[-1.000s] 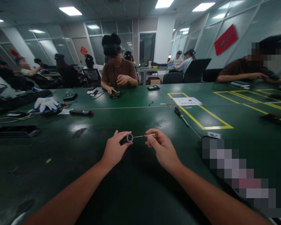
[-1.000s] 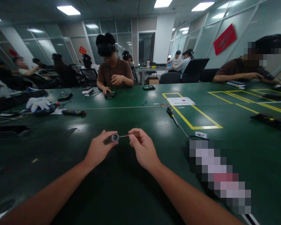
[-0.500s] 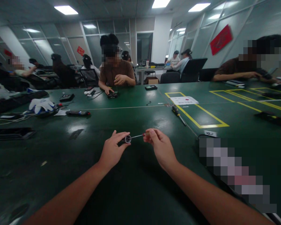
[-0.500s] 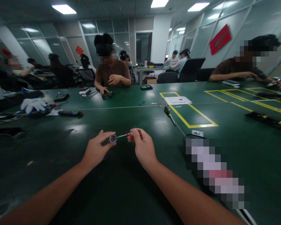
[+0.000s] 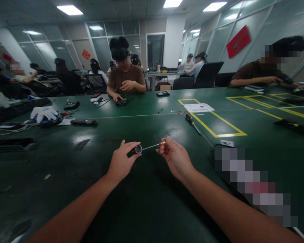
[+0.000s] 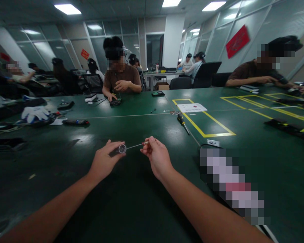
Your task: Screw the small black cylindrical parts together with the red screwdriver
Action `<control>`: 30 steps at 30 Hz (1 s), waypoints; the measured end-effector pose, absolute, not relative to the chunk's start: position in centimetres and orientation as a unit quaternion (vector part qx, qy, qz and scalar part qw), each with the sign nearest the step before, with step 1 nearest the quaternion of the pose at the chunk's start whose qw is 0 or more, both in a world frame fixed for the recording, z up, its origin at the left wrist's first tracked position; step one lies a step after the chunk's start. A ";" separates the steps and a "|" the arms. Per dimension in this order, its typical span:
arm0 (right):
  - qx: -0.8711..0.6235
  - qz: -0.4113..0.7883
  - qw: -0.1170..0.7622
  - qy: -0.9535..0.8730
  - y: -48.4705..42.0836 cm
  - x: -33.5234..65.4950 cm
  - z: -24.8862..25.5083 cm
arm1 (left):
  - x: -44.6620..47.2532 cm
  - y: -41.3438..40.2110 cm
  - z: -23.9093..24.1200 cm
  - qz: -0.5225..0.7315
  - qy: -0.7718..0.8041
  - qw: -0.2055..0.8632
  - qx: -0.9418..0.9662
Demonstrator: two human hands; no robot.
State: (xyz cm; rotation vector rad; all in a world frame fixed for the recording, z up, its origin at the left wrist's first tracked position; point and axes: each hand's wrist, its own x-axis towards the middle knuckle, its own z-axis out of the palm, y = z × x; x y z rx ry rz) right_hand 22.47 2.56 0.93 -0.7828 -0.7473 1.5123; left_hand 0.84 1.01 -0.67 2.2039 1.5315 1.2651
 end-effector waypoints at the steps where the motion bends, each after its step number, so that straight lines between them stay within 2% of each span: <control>1: -0.342 0.646 0.599 -0.328 2.6 22.4 0.9 | 0.8 1.0 -0.7 0.425 0.512 0.087 0.742; 9: -0.384 0.481 0.634 -0.468 2.1 22.4 1.2 | 1.0 0.8 -0.4 0.422 0.505 0.087 0.747; 15: -0.379 0.394 0.604 -0.580 0.8 22.4 2.1 | 1.0 0.9 -0.5 0.418 0.508 0.084 0.748; 30: -0.388 0.363 0.584 -0.613 0.1 22.4 2.3 | 1.0 0.7 -0.2 0.407 0.510 0.088 0.753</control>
